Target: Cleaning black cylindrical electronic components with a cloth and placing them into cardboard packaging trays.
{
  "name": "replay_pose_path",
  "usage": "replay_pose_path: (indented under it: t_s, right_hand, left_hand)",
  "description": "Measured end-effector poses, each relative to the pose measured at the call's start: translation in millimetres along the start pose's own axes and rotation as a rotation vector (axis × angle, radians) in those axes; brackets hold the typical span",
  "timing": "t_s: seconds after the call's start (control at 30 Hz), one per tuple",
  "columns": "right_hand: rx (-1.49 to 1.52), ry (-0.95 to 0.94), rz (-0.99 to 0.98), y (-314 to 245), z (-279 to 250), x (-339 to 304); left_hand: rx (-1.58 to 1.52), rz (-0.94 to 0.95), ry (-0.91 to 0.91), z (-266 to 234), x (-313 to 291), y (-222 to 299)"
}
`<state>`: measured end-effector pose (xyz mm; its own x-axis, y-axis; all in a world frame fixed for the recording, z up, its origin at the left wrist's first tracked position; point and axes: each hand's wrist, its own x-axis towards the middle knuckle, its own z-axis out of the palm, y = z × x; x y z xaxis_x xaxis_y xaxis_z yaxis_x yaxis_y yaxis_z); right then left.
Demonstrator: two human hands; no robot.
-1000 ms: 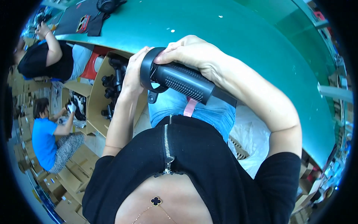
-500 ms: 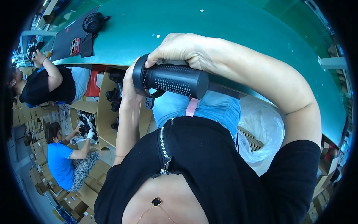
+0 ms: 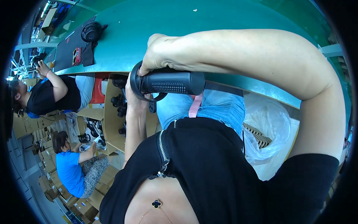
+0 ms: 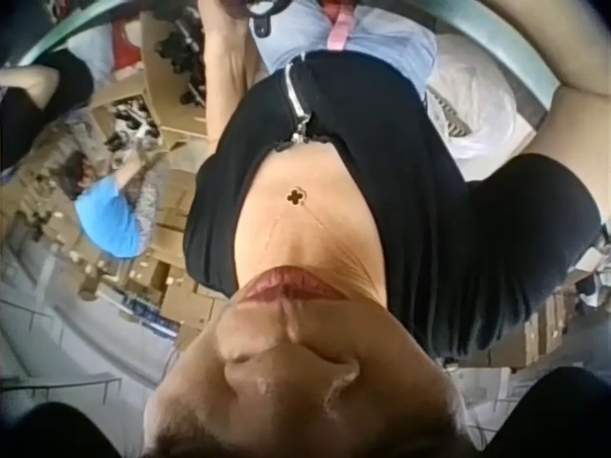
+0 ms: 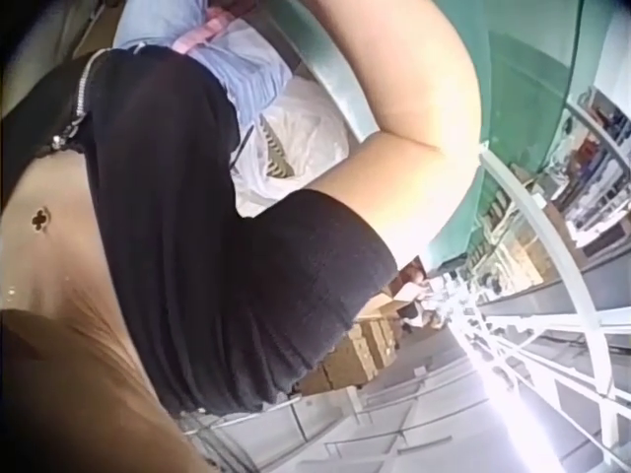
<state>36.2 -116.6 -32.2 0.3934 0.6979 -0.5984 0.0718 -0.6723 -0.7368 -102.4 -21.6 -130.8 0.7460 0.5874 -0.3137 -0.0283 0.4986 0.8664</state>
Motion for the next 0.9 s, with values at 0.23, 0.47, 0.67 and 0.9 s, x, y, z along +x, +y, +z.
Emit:
replay_pose_path:
  t_s: [0.23, 0.47, 0.67, 0.9]
  right_hand:
    - [-0.084, 0.01, -0.066, 5.8, -10.7, -1.0]
    - [-0.091, 0.072, -0.249, 12.3, -29.2, 2.5]
    - [-0.288, 0.171, -0.987, 35.9, -35.0, 29.6]
    - [-0.415, 0.202, -1.18, 36.3, -28.6, 32.6]
  left_hand:
    - [-0.067, -0.164, -0.101, -2.5, -0.3, 6.0]
    - [-0.076, -0.235, -0.059, -5.1, 4.0, 12.7]
    - [-0.166, -0.262, -0.137, -4.4, 7.2, 11.5]
    - [-0.256, -0.317, -0.175, -2.1, 2.6, 12.8]
